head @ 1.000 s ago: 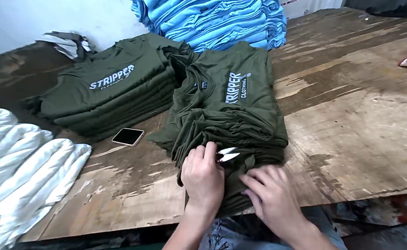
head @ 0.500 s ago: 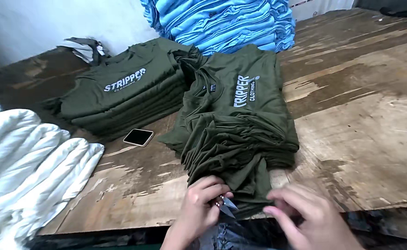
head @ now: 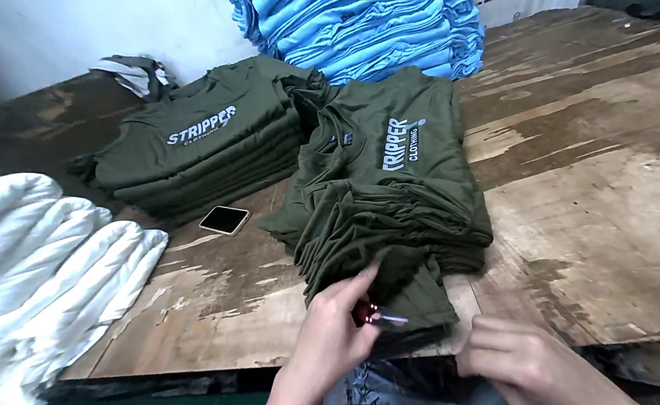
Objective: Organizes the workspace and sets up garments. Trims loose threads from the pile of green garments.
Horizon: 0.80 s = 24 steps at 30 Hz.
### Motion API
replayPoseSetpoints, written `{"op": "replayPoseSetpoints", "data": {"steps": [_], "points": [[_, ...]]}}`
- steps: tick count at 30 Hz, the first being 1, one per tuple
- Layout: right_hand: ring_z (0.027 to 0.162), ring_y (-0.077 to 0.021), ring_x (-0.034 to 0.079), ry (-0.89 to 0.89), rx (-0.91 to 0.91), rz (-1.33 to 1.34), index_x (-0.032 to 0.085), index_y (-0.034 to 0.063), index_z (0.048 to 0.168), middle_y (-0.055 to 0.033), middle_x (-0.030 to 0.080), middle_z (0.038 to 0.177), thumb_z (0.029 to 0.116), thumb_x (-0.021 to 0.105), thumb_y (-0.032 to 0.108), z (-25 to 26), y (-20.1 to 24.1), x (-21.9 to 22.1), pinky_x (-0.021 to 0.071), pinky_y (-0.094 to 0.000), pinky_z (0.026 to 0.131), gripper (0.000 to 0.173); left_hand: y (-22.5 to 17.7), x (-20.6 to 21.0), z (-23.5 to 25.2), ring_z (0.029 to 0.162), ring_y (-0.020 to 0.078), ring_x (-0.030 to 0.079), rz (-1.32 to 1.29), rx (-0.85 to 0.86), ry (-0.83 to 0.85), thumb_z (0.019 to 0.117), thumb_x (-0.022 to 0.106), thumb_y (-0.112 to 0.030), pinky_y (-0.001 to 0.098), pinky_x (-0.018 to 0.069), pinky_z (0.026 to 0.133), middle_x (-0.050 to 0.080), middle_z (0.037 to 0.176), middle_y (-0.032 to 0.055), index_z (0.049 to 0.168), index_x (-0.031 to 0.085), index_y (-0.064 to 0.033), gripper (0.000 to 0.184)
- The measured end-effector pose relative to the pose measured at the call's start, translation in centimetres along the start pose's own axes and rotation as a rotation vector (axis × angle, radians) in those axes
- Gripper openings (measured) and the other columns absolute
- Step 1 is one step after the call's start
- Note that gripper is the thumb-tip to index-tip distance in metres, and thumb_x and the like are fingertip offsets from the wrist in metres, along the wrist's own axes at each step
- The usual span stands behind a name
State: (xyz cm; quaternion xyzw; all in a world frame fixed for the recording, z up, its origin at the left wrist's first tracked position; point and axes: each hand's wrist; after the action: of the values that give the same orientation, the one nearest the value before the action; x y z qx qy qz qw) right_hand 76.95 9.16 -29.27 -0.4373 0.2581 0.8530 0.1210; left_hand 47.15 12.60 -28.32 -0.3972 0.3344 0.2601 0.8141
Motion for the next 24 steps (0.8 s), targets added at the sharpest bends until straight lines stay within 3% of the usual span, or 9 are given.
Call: {"op": "replayPoseSetpoints", "data": {"steps": [2, 4, 6, 8, 9, 12, 16, 20, 24], "points": [[0.071, -0.0194, 0.068, 0.131, 0.092, 0.017, 0.075, 0.0139, 0.09, -0.0019, 0.07, 0.073, 0.0997, 0.065, 0.029, -0.3, 0.6, -1.1, 0.0563, -0.0385, 0.067, 0.021, -1.2, 0.7, 1.1, 0.065, 0.0082, 0.063, 0.102, -0.079, -0.171, 0.0792, 0.078, -0.028, 0.0317, 0.0584, 0.063, 0.067, 0.074, -0.0052, 0.125, 0.073, -0.0113, 0.049], [0.057, -0.017, 0.063, -0.011, 0.156, -0.093, 0.076, 0.0143, 0.086, -0.0009, 0.066, 0.062, 0.0984, 0.062, 0.053, 0.0, 1.1, -0.6, 0.0523, -0.0372, 0.058, 0.042, -2.3, 1.6, 2.5, 0.063, 0.013, 0.064, 0.24, -0.111, -0.351, 0.0755, 0.073, -0.018, 0.0362, 0.0572, 0.059, 0.065, 0.07, -0.0034, 0.107, 0.069, -0.0106, 0.032], [0.066, -0.0183, 0.062, -0.227, 0.164, -0.229, 0.076, 0.0181, 0.097, -0.0011, 0.066, 0.072, 0.0986, 0.062, 0.052, 0.9, 1.2, 1.1, 0.0505, -0.0354, 0.062, 0.037, -2.4, 2.8, 4.0, 0.063, 0.018, 0.063, 0.317, -0.031, -0.504, 0.0743, 0.07, -0.004, 0.0382, 0.0546, 0.059, 0.062, 0.069, 0.0013, 0.09, 0.063, -0.0075, 0.017], [0.08, -0.0194, 0.063, -0.346, 0.161, -0.33, 0.077, 0.0239, 0.11, -0.0027, 0.069, 0.091, 0.0996, 0.063, 0.042, 1.8, 0.6, 2.7, 0.0521, -0.0351, 0.069, 0.025, -2.5, 3.6, 4.5, 0.067, 0.0201, 0.063, 0.293, 0.054, -0.492, 0.0765, 0.068, -0.001, 0.0384, 0.0534, 0.061, 0.061, 0.071, 0.0021, 0.082, 0.065, -0.0091, 0.011], [0.082, -0.0192, 0.063, -0.389, 0.15, -0.348, 0.076, 0.0246, 0.105, -0.0028, 0.069, 0.093, 0.0992, 0.063, 0.035, 1.9, 0.0, 3.2, 0.0522, -0.0351, 0.072, 0.018, -2.8, 3.9, 4.2, 0.071, 0.0196, 0.064, 0.263, 0.063, -0.438, 0.0789, 0.067, -0.005, 0.0385, 0.054, 0.064, 0.063, 0.075, 0.0011, 0.086, 0.068, -0.0112, 0.01], [0.087, -0.015, 0.061, -0.508, 0.158, -0.261, 0.074, 0.0241, 0.099, -0.0008, 0.065, 0.091, 0.1014, 0.063, 0.037, 0.7, -1.0, 3.5, 0.0509, -0.0317, 0.079, 0.017, -3.6, 3.4, 2.0, 0.097, 0.0214, 0.068, 0.13, 0.049, -0.214, 0.095, 0.069, -0.031, 0.045, 0.0566, 0.085, 0.072, 0.107, 0.0029, 0.124, 0.074, -0.0177, 0.032], [0.089, -0.0057, 0.059, -0.645, 0.282, -0.112, 0.073, 0.0245, 0.096, 0.0036, 0.061, 0.091, 0.101, 0.064, 0.04, 0.2, -1.0, 4.0, 0.0492, -0.0232, 0.08, 0.019, -3.6, 3.8, -0.6, 0.088, 0.0126, 0.067, 0.066, 0.077, -0.178, 0.0989, 0.063, -0.031, 0.0354, 0.054, 0.076, 0.074, 0.097, -0.0072, 0.107, 0.079, -0.0266, 0.019], [0.089, -0.0019, 0.059, -0.751, 0.331, -0.039, 0.073, 0.0243, 0.095, 0.0058, 0.061, 0.092, 0.0994, 0.067, 0.04, 1.0, -0.4, 4.9, 0.0496, -0.0193, 0.081, 0.018, -4.3, 4.8, -0.5, 0.092, 0.0147, 0.067, 0.023, 0.087, -0.133, 0.0969, 0.065, -0.027, 0.0369, 0.0533, 0.078, 0.073, 0.101, -0.0059, 0.112, 0.079, -0.025, 0.02], [0.091, -0.006, 0.06, -0.644, 0.285, -0.074, 0.071, 0.0238, 0.09, 0.0042, 0.062, 0.09, 0.0986, 0.065, 0.046, 0.5, 0.0, 4.6, 0.0499, -0.0241, 0.083, 0.025, -4.4, 4.9, -0.1, 0.09, 0.0143, 0.067, 0.049, 0.062, -0.161, 0.0972, 0.065, -0.027, 0.0373, 0.0538, 0.077, 0.073, 0.097, -0.0069, 0.108, 0.079, -0.0262, 0.018]]}}
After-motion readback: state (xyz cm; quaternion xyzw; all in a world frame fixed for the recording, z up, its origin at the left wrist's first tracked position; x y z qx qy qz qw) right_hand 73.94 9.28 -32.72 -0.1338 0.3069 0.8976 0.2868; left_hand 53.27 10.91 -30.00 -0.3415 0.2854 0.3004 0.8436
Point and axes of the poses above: each hand's wrist, its own z-axis towards the middle knuckle, its own x-axis out of the palm, y = z × x
